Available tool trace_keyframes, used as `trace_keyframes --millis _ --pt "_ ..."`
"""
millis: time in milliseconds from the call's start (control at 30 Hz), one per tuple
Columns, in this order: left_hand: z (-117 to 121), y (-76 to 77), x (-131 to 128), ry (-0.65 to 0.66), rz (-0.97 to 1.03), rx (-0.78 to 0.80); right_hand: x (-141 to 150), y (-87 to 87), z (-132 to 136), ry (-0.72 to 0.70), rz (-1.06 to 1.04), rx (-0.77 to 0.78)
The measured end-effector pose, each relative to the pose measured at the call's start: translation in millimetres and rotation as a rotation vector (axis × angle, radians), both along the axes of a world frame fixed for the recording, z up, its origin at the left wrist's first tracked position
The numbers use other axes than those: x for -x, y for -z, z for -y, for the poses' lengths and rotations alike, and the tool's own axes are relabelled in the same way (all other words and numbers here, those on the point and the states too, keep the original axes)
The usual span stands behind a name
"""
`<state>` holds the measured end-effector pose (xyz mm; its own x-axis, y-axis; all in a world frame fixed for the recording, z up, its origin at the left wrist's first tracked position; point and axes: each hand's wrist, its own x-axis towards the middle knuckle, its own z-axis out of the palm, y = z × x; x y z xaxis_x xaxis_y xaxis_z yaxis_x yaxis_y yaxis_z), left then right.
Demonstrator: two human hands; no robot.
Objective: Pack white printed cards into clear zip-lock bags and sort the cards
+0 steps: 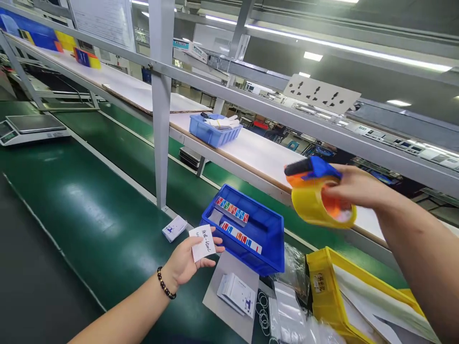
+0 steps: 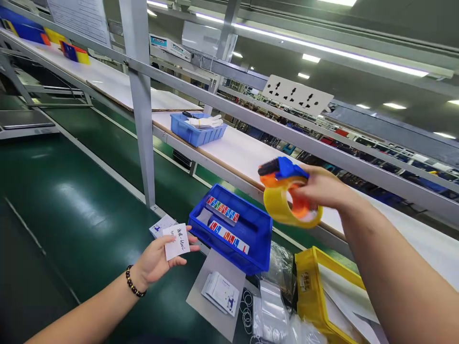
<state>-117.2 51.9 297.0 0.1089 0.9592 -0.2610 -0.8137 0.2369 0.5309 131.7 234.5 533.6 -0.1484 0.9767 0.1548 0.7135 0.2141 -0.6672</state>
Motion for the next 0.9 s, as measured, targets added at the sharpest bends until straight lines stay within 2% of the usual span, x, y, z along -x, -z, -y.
trace_keyframes --millis 33,100,200,300,367,400,433,500,567,700,800,900 --pt "5 0.0 -2 0.015 0.017 0.013 -12 12.3 22 -0.058 0.013 0.091" --pt "14 2.2 -7 0.040 0.024 0.058 -34 52.9 67 -0.098 -0.171 0.171" --pt "30 10.9 -20 0.086 -0.010 0.159 -52 145.0 139 -0.007 -0.472 0.470" --pt "47 23.0 -33 0.151 -0.096 0.266 -50 241.6 204 0.176 -0.840 0.706" --pt "56 30.1 -40 0.198 -0.163 0.320 -45 287.8 233 0.191 -0.991 0.806" --pt "60 32.6 -43 0.226 -0.189 0.338 -43 302.4 243 0.194 -1.031 0.811" --pt "63 34.4 -46 0.256 -0.210 0.349 -42 311.2 249 0.175 -1.042 0.808" --pt "67 35.8 -52 0.314 -0.245 0.361 -43 313.8 254 0.106 -0.985 0.735" --pt "68 35.8 -58 0.349 -0.297 0.387 -48 303.5 253 0.001 -0.797 0.598" --pt "64 42.4 -72 0.330 -0.439 0.396 -58 275.7 245 -0.138 -0.247 0.240" --pt "59 55.1 -81 0.270 -0.645 0.203 -60 258.9 241 -0.254 0.024 0.014" --pt "55 66.4 -87 0.223 -0.815 0.046 -58 244.7 238 -0.368 0.196 -0.120"
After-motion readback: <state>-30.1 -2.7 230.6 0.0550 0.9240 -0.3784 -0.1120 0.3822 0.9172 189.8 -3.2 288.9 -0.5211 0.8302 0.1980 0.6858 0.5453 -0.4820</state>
